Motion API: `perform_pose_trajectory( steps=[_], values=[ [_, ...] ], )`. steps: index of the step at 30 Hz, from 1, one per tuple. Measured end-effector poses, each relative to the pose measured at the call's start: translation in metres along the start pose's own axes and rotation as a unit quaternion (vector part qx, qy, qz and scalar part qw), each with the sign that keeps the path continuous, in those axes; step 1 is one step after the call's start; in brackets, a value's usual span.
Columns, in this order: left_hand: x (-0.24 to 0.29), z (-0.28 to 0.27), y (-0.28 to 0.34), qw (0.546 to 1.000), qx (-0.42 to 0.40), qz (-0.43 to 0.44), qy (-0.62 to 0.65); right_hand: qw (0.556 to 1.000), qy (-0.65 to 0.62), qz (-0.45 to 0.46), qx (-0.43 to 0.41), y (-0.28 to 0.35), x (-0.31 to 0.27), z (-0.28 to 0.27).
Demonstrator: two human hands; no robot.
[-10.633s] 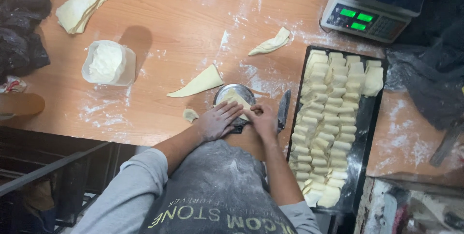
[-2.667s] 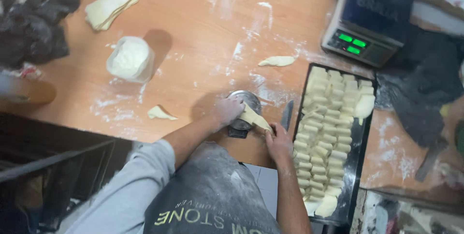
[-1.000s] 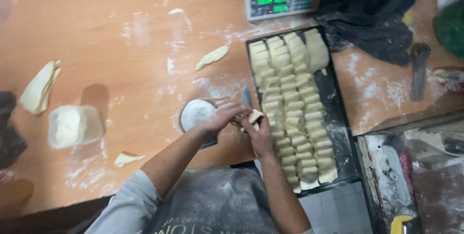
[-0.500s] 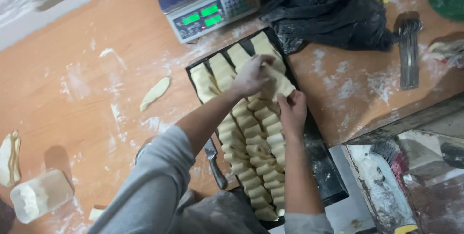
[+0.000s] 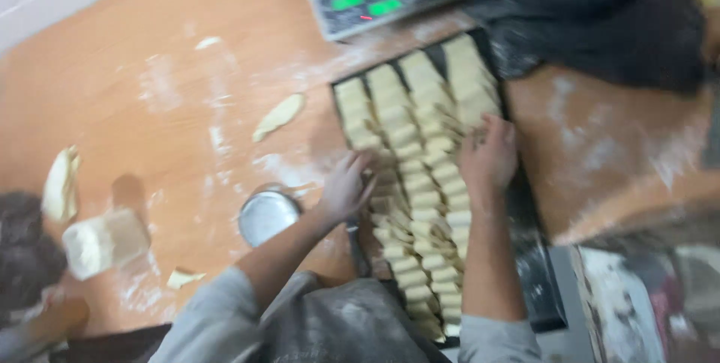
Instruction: Weighing and rolling pieces of dough before placing them onto a baking tray.
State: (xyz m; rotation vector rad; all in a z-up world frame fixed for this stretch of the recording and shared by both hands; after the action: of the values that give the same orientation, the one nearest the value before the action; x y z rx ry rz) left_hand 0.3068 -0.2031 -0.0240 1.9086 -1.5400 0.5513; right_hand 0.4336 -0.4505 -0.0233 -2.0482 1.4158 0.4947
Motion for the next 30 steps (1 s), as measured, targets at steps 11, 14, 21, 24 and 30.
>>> perform_pose_trajectory(
  steps=[11, 14, 21, 24, 30],
  values=[
    [-0.343, -0.15, 0.354, 0.816, 0.373, -0.441, 0.015, 0.947, -0.143, -0.216, -0.192, 0.087, -0.237, 0.17],
    [-0.384, -0.158, 0.407, 0.782, 0.41, -0.464, 0.067, 0.915, -0.159, -0.236, -0.286, 0.141, -0.307, 0.205],
    [-0.412, -0.331, 0.39, 0.764, 0.558, -0.319, 0.058, 0.864, -0.14, -0.222, -0.43, 0.221, -0.414, 0.254],
    [-0.538, -0.375, 0.354, 0.716, 0.627, -0.307, 0.017, 0.869, -0.087, -0.185, -0.45, 0.234, -0.418, 0.251],
    [-0.72, -0.375, 0.275, 0.538, 0.336, -0.652, 0.416, 0.901, -0.049, -0.154, -0.403, 0.244, -0.374, 0.238]
  ],
)
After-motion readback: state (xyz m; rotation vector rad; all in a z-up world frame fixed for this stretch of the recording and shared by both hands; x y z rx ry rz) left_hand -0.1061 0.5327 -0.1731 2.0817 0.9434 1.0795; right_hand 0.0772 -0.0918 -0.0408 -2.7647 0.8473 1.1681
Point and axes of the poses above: each hand's wrist, its own y-axis away from the middle knuckle, its own z-axis out of the palm, x = y × z, the point moved 5 cm from there along -y, towards the middle knuckle, and after that the axes turned 15 degrees about -z, right-handed, at the moved point
